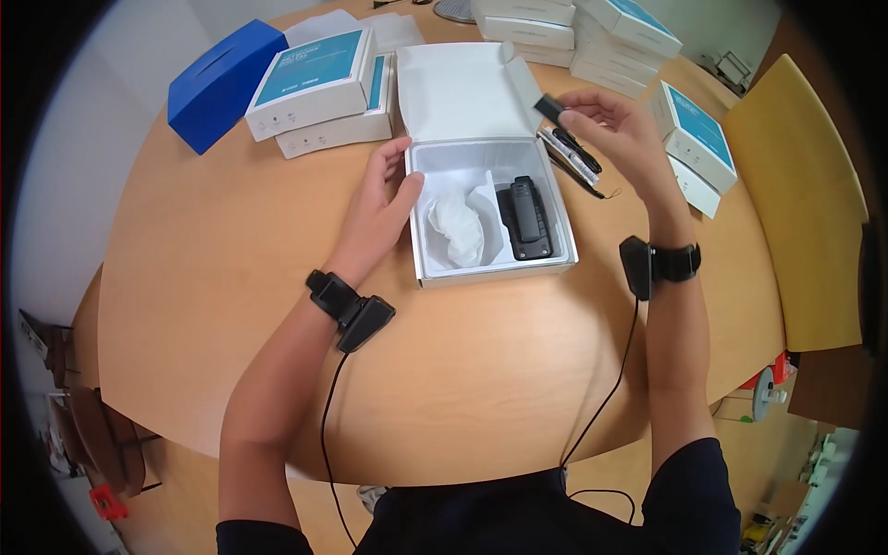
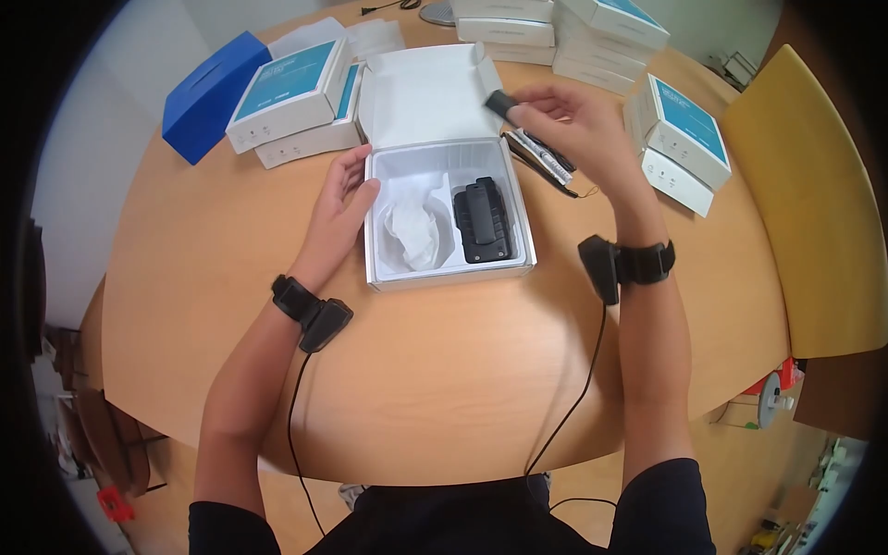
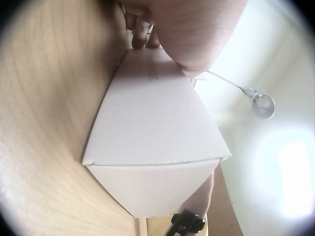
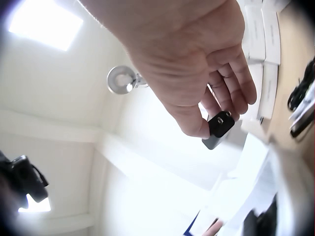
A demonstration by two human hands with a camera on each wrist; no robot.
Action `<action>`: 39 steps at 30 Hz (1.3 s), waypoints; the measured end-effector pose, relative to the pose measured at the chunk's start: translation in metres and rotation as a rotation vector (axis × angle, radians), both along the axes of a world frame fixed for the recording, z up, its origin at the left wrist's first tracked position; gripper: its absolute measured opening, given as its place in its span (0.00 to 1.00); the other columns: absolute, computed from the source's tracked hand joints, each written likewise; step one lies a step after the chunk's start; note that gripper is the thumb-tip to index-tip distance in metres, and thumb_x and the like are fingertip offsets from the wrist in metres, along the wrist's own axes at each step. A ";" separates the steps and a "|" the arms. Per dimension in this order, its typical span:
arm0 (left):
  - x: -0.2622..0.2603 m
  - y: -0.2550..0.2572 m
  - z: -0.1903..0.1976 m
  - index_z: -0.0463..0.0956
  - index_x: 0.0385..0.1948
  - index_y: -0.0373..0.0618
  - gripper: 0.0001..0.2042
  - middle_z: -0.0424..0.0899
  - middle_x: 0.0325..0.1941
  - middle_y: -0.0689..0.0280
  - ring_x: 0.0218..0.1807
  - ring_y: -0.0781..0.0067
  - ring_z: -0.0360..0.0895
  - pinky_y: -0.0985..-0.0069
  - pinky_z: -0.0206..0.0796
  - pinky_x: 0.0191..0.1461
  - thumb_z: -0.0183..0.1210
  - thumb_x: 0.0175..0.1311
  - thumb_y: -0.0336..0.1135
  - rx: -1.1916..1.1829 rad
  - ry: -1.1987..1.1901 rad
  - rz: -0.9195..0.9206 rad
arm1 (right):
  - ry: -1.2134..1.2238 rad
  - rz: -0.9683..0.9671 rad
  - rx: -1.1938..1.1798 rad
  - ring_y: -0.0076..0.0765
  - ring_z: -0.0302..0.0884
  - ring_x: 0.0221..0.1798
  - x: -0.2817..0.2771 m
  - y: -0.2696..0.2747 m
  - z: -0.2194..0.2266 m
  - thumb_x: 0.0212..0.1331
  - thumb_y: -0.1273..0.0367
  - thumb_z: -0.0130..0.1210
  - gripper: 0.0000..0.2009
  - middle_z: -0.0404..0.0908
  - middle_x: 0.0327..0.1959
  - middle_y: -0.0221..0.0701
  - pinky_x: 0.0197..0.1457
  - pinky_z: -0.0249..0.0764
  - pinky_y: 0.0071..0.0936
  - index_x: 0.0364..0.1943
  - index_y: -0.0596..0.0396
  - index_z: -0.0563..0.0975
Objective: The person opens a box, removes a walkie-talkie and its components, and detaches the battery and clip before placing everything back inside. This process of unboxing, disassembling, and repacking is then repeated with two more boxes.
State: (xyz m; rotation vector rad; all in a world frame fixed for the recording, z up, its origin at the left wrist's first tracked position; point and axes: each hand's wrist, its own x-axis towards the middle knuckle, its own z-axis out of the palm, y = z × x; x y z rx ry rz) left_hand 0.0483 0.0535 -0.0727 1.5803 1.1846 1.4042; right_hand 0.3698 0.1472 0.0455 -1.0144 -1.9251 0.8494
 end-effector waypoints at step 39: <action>0.001 0.001 0.001 0.64 0.74 0.38 0.25 0.73 0.73 0.52 0.77 0.59 0.69 0.63 0.58 0.82 0.56 0.80 0.33 -0.046 -0.045 -0.013 | -0.296 -0.226 0.076 0.39 0.89 0.42 0.026 0.019 -0.019 0.66 0.69 0.65 0.08 0.91 0.38 0.38 0.47 0.83 0.35 0.43 0.60 0.87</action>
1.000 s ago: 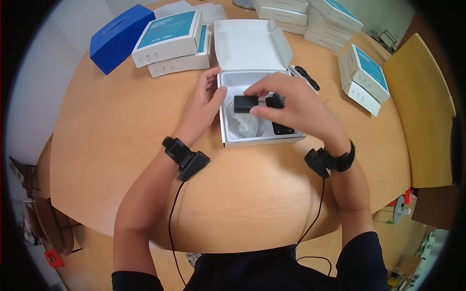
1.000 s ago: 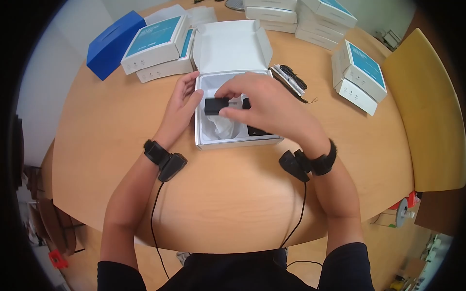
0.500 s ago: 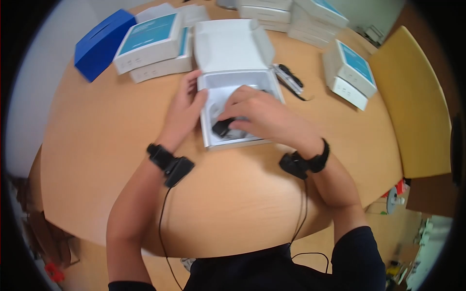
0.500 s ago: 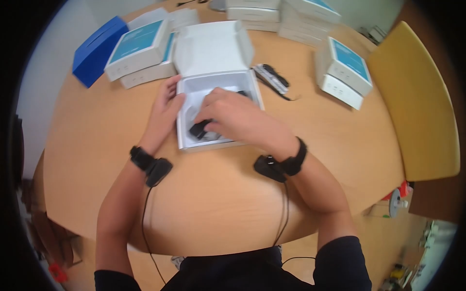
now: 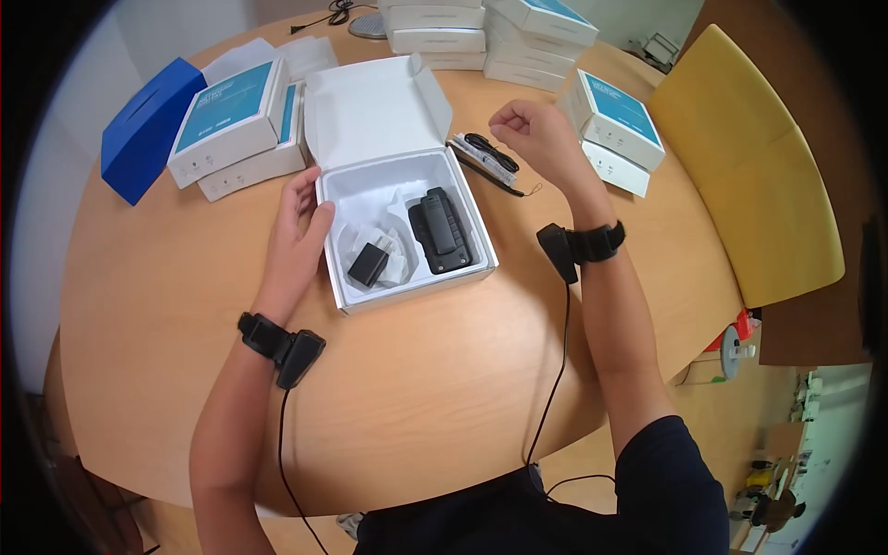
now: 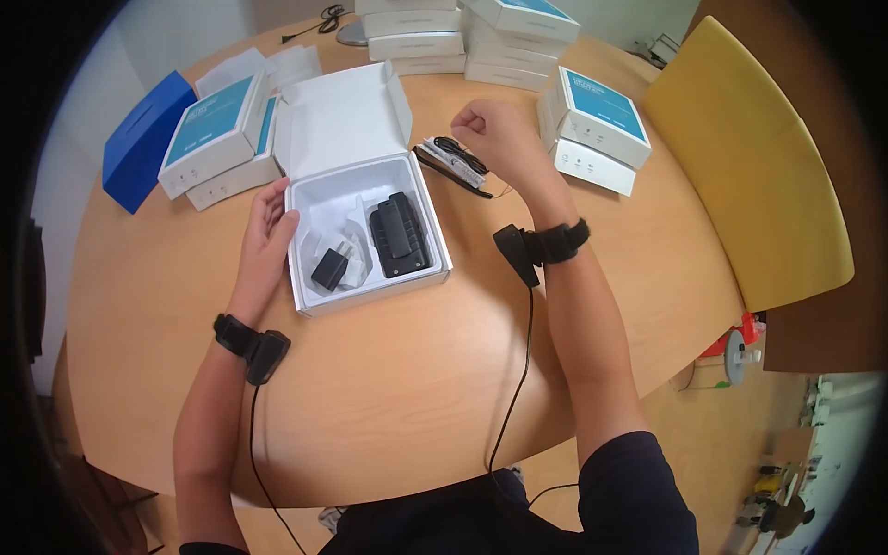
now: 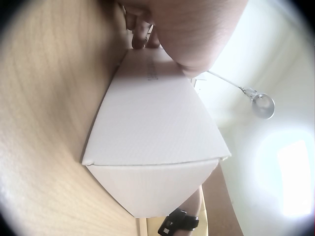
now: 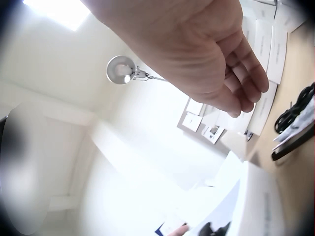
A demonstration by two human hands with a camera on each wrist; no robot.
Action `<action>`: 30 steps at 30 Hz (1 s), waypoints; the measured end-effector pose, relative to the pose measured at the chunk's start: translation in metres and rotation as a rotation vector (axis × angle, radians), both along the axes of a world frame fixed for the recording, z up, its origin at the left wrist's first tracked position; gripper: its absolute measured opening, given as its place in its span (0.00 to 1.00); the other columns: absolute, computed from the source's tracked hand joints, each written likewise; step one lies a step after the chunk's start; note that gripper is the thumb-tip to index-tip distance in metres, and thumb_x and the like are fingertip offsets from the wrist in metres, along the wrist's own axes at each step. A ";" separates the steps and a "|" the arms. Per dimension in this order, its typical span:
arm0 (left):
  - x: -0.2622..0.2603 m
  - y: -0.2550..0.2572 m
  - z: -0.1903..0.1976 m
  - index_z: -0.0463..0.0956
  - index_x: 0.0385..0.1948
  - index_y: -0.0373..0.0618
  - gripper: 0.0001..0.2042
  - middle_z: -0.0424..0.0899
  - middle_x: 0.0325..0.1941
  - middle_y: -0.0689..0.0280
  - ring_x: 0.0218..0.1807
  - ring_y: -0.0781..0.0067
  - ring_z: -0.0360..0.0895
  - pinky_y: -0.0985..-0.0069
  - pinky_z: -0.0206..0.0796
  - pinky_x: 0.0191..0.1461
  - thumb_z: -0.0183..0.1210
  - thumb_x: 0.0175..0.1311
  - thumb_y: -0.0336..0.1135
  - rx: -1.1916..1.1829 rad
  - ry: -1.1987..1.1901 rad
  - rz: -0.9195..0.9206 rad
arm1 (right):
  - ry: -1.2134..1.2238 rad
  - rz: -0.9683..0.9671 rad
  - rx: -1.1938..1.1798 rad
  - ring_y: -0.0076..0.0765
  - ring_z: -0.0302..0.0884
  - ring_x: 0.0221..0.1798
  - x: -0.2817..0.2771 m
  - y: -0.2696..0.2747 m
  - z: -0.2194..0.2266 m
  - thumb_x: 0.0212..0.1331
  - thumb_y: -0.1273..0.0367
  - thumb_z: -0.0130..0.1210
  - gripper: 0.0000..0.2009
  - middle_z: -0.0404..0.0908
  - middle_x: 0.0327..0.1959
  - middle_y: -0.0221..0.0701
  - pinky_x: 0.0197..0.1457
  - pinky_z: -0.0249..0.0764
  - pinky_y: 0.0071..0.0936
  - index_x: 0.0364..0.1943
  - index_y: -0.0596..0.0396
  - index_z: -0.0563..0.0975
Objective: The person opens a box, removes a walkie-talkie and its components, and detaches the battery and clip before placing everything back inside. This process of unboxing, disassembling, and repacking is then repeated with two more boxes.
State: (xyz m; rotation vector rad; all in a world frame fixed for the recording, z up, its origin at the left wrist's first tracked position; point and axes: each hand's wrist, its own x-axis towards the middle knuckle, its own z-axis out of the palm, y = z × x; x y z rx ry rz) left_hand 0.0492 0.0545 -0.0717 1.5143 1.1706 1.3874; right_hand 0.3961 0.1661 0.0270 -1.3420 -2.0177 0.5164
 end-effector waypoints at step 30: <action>-0.001 -0.001 0.003 0.63 0.75 0.38 0.25 0.73 0.73 0.55 0.75 0.65 0.70 0.67 0.60 0.80 0.55 0.81 0.31 -0.005 0.042 0.002 | -0.086 0.320 0.241 0.41 0.83 0.45 -0.064 -0.042 -0.004 0.65 0.66 0.68 0.08 0.88 0.39 0.33 0.49 0.79 0.38 0.41 0.53 0.88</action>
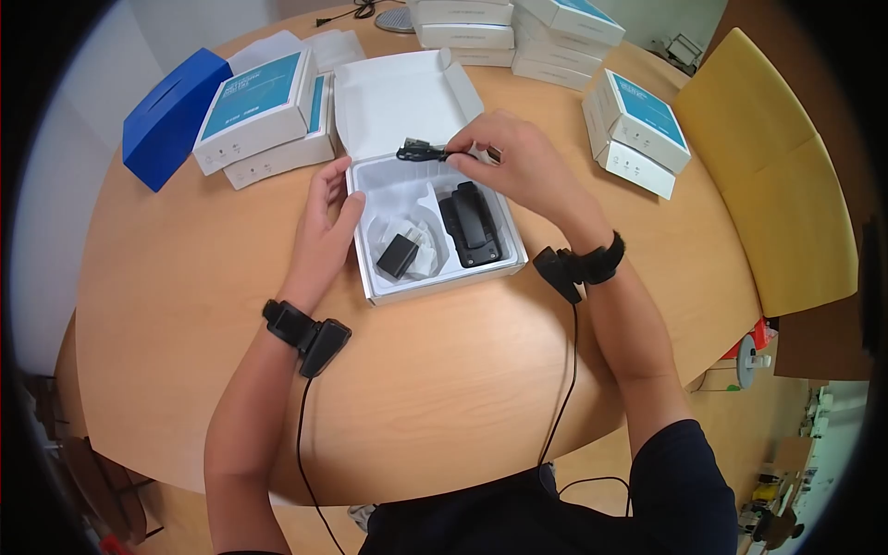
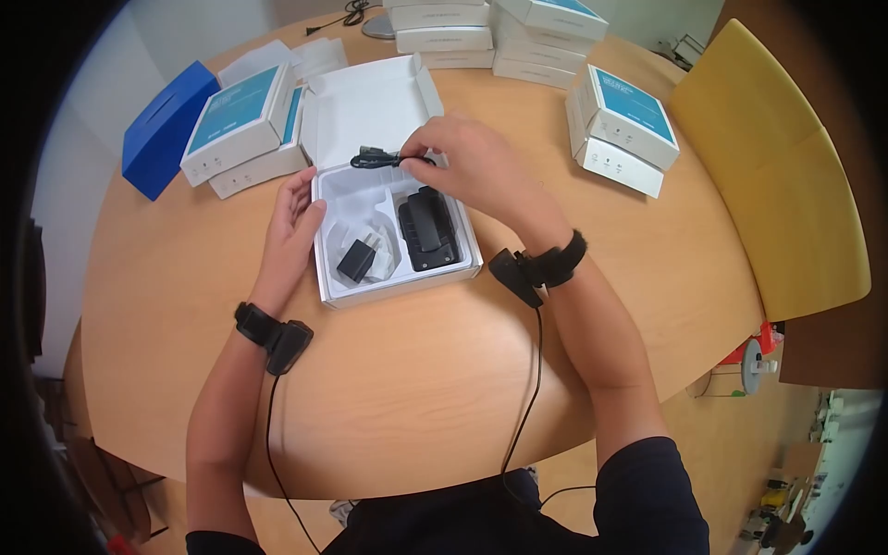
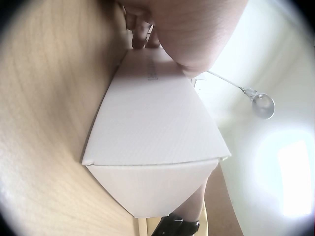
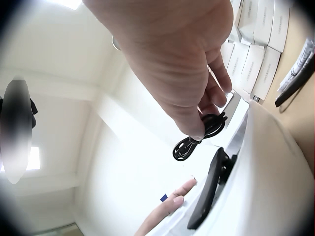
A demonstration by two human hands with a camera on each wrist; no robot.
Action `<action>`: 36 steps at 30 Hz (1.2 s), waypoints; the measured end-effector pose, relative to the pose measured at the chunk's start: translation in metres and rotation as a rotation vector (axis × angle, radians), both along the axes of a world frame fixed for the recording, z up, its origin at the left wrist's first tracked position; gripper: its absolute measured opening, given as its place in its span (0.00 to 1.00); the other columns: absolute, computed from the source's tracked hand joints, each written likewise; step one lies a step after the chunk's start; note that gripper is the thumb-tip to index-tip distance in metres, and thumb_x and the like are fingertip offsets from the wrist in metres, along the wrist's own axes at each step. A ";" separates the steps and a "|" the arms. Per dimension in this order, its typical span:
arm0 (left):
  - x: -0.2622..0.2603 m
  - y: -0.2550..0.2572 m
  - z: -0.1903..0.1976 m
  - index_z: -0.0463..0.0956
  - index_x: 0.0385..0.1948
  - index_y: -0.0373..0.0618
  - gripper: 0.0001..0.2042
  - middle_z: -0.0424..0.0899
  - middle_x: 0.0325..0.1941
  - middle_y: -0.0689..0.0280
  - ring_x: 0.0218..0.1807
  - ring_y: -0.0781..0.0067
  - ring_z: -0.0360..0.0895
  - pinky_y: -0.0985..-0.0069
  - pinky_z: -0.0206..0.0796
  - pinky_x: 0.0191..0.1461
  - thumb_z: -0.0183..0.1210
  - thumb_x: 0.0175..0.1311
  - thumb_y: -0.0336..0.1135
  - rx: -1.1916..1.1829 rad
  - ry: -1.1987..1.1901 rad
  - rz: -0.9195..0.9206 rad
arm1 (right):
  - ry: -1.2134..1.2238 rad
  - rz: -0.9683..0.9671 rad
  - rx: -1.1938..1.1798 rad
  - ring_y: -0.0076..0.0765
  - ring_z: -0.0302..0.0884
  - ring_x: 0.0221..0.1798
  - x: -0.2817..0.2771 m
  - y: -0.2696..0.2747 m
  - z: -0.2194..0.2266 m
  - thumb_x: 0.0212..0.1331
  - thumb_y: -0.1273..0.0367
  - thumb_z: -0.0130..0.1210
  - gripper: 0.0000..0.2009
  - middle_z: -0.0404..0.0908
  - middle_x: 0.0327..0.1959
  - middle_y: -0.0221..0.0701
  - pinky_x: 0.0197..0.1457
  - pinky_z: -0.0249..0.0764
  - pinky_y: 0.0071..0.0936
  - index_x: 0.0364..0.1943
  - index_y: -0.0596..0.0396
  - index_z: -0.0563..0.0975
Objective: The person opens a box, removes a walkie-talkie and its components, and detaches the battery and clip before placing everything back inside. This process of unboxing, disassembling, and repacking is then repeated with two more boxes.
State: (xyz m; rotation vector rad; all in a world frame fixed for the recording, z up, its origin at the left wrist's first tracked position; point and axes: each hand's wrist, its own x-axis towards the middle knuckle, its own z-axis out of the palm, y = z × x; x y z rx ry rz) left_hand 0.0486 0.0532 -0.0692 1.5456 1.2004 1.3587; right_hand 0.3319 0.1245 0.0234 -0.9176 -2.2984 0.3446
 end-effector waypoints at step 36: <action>0.000 0.004 -0.005 0.62 0.75 0.36 0.24 0.72 0.74 0.52 0.76 0.62 0.69 0.66 0.59 0.81 0.53 0.80 0.29 0.018 -0.075 -0.031 | -0.201 -0.525 -0.226 0.39 0.90 0.42 0.070 0.054 -0.041 0.61 0.64 0.69 0.13 0.92 0.40 0.38 0.47 0.84 0.35 0.45 0.55 0.89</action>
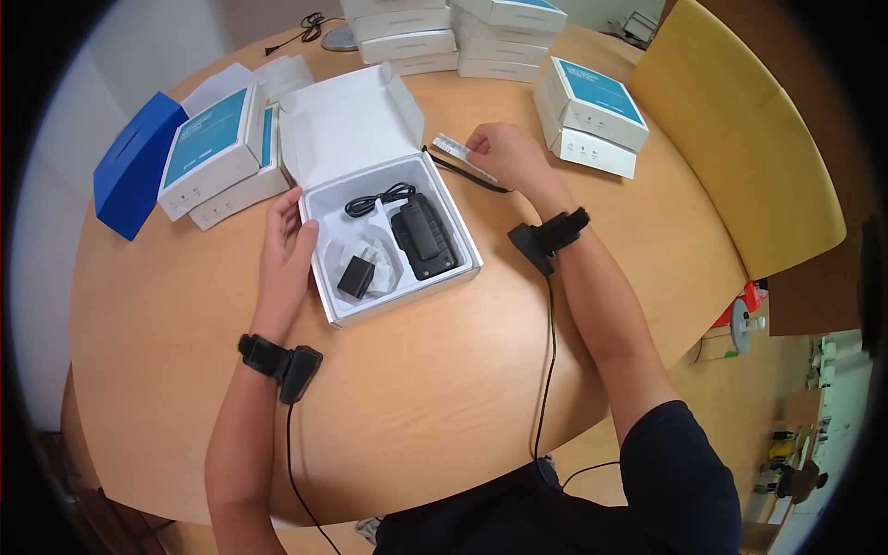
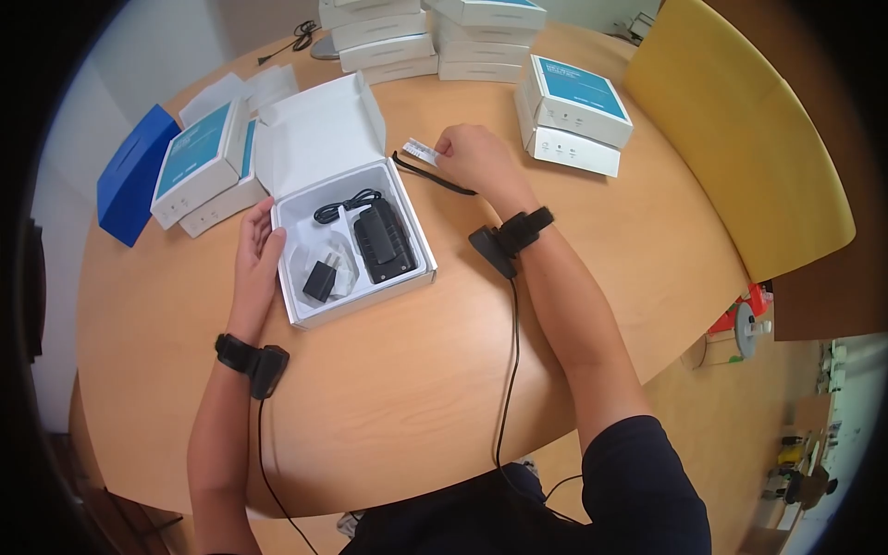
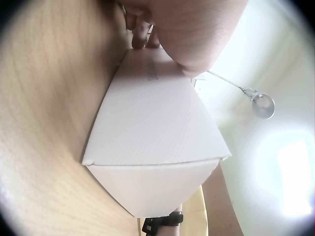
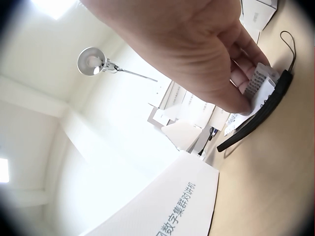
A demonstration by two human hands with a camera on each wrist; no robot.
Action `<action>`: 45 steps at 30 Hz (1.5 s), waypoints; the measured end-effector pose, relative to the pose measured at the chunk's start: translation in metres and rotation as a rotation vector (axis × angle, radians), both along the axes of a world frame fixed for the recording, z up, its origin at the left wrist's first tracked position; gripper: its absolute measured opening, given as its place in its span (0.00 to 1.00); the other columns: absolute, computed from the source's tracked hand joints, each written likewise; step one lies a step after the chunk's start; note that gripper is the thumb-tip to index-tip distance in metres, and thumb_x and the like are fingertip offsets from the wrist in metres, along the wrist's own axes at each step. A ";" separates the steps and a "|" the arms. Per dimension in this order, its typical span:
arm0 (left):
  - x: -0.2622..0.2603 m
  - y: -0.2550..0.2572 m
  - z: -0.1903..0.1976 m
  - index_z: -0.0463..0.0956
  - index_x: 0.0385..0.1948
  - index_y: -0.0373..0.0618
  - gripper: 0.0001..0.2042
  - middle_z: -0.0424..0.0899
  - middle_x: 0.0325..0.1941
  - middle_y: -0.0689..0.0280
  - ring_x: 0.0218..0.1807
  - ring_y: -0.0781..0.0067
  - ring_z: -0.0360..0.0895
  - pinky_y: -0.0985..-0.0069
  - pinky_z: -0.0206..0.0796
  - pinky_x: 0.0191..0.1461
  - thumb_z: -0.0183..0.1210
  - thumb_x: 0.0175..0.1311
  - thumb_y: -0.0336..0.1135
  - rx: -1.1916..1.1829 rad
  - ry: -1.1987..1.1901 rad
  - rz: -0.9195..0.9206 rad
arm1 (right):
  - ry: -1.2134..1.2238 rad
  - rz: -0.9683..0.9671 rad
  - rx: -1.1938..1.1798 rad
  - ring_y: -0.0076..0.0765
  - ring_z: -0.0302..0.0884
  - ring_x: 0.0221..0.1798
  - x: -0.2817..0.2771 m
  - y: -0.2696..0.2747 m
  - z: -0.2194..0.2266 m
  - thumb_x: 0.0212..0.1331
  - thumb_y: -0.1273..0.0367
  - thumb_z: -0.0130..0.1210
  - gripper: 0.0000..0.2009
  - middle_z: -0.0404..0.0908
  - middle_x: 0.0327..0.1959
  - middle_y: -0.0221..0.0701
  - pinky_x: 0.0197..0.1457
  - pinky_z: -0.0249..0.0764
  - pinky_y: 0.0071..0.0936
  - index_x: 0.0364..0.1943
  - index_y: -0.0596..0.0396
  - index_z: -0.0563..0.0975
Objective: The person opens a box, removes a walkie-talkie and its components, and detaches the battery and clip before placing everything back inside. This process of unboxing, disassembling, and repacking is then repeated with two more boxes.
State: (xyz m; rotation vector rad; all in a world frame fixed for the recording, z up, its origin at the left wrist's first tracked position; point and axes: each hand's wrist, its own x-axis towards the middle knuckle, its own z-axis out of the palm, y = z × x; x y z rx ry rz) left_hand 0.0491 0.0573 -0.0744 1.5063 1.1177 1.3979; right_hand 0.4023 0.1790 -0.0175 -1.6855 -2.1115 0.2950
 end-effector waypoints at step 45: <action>0.000 -0.003 0.003 0.65 0.73 0.38 0.25 0.74 0.72 0.50 0.76 0.57 0.70 0.62 0.59 0.81 0.57 0.79 0.34 0.003 0.046 0.036 | 0.206 -0.004 0.183 0.36 0.86 0.36 -0.010 -0.001 0.006 0.63 0.64 0.67 0.10 0.90 0.33 0.34 0.41 0.80 0.34 0.38 0.56 0.88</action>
